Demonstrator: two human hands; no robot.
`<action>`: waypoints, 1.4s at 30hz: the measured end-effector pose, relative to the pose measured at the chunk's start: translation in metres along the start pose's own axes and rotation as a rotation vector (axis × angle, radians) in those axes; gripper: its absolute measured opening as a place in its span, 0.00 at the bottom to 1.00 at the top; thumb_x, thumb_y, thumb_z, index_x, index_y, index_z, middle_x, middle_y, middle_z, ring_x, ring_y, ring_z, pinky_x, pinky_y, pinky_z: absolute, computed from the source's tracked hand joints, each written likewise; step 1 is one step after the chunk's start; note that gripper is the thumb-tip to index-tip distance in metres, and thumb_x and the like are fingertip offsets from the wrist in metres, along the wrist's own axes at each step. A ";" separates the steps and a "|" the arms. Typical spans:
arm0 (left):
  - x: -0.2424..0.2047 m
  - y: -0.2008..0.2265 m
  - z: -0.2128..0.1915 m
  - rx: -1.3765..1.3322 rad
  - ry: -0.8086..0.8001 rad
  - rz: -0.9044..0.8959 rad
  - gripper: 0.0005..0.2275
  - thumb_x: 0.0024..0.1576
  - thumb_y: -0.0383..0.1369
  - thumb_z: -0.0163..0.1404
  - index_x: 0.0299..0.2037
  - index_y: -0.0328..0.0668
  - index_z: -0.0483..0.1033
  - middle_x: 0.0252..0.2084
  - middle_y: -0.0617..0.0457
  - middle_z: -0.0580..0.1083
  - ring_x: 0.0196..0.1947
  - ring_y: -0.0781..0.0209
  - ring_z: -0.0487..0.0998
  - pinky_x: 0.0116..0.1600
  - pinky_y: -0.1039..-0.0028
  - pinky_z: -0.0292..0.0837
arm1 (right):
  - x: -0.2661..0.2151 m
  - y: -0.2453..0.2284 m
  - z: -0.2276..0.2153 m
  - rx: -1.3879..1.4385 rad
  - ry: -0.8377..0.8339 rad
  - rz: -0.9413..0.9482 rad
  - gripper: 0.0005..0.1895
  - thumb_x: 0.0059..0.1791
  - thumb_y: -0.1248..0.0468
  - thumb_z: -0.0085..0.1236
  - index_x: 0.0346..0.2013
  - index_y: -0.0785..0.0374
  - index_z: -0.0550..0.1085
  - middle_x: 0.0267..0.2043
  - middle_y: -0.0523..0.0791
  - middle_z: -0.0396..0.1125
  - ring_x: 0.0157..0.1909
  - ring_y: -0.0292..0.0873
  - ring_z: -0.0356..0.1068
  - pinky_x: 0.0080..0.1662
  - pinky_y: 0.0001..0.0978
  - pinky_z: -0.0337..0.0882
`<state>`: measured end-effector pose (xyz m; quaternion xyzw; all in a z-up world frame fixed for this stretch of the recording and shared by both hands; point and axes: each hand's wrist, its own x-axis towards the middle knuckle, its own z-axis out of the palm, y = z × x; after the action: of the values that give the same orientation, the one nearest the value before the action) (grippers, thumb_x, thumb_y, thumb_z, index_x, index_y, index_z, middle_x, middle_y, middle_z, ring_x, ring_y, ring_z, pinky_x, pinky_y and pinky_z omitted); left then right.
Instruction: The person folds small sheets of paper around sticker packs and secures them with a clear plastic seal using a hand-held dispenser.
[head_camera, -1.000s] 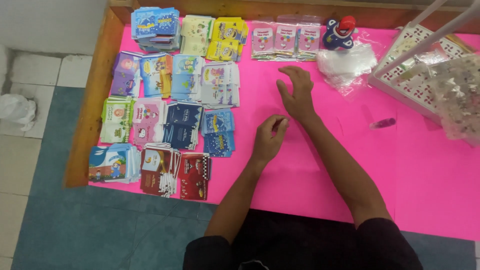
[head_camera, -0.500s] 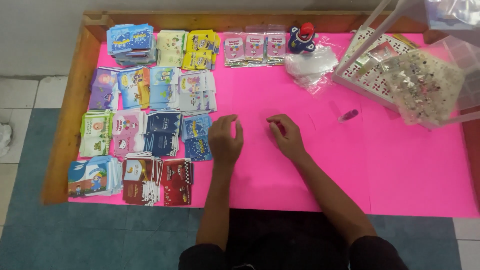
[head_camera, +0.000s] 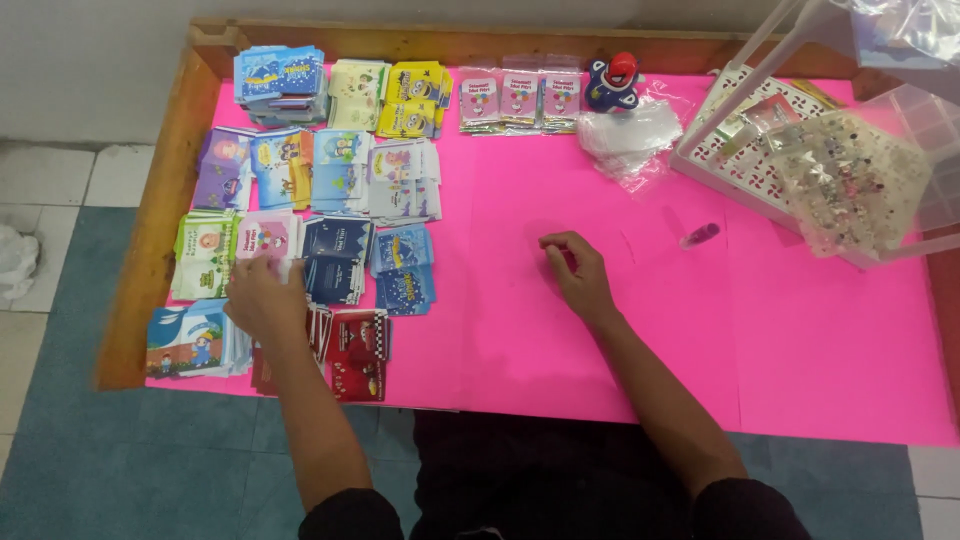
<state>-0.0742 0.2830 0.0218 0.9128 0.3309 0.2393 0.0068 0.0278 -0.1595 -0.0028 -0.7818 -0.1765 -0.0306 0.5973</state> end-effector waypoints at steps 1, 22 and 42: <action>-0.001 -0.004 0.005 -0.001 -0.001 0.004 0.18 0.50 0.46 0.67 0.45 0.45 0.84 0.46 0.48 0.77 0.45 0.40 0.77 0.45 0.49 0.72 | 0.000 0.000 -0.001 -0.001 0.004 0.001 0.10 0.58 0.65 0.50 0.49 0.62 0.78 0.45 0.51 0.73 0.51 0.51 0.73 0.54 0.46 0.72; -0.001 -0.007 0.001 0.083 0.064 0.009 0.03 0.58 0.36 0.58 0.36 0.56 0.86 0.29 0.58 0.79 0.30 0.55 0.82 0.38 0.69 0.77 | -0.003 0.001 -0.001 0.002 0.009 0.021 0.11 0.58 0.65 0.49 0.48 0.61 0.79 0.44 0.50 0.74 0.50 0.50 0.74 0.52 0.45 0.73; -0.060 0.223 -0.045 -0.950 -0.713 0.705 0.09 0.65 0.35 0.51 0.48 0.42 0.81 0.41 0.42 0.82 0.42 0.40 0.83 0.52 0.55 0.75 | -0.013 0.007 -0.017 0.413 -0.124 0.024 0.28 0.53 0.71 0.54 0.68 0.66 0.62 0.34 0.48 0.71 0.37 0.41 0.69 0.44 0.32 0.70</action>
<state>0.0001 0.0660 0.0742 0.8870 -0.1485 0.0315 0.4361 0.0207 -0.1798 -0.0073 -0.6453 -0.2059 0.0615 0.7331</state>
